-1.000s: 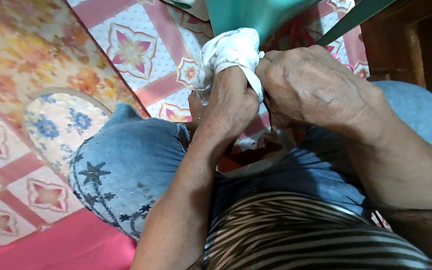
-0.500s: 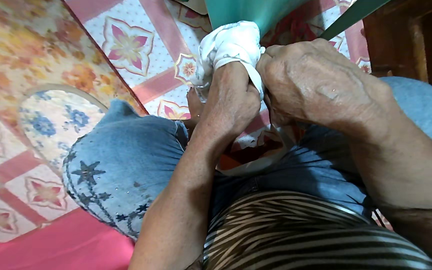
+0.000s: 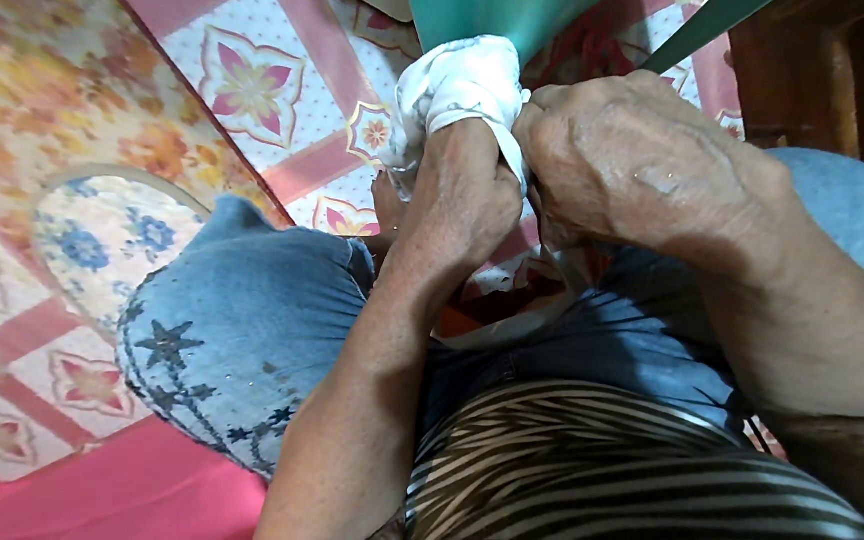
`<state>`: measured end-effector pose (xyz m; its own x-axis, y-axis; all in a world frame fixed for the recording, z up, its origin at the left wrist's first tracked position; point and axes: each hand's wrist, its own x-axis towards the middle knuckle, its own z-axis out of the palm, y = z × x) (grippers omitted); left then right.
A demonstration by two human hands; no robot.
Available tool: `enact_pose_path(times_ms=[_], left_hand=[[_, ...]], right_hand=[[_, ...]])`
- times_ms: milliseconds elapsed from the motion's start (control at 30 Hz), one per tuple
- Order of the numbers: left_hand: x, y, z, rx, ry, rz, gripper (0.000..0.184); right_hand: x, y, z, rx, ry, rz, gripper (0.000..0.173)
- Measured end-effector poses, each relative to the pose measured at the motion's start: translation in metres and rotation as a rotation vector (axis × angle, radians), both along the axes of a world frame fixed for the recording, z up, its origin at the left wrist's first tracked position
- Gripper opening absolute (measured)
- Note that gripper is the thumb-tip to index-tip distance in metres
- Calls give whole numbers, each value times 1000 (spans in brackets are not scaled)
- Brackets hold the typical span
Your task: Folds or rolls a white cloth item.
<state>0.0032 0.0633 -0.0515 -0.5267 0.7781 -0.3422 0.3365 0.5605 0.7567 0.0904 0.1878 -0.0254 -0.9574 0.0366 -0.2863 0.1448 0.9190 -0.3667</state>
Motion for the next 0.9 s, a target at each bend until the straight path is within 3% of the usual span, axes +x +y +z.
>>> enact_pose_path(times_ms=[900], left_hand=[[1,1,1,-90,134,-106,24]], right_hand=[[0,-1,3,6,-76,4,12]])
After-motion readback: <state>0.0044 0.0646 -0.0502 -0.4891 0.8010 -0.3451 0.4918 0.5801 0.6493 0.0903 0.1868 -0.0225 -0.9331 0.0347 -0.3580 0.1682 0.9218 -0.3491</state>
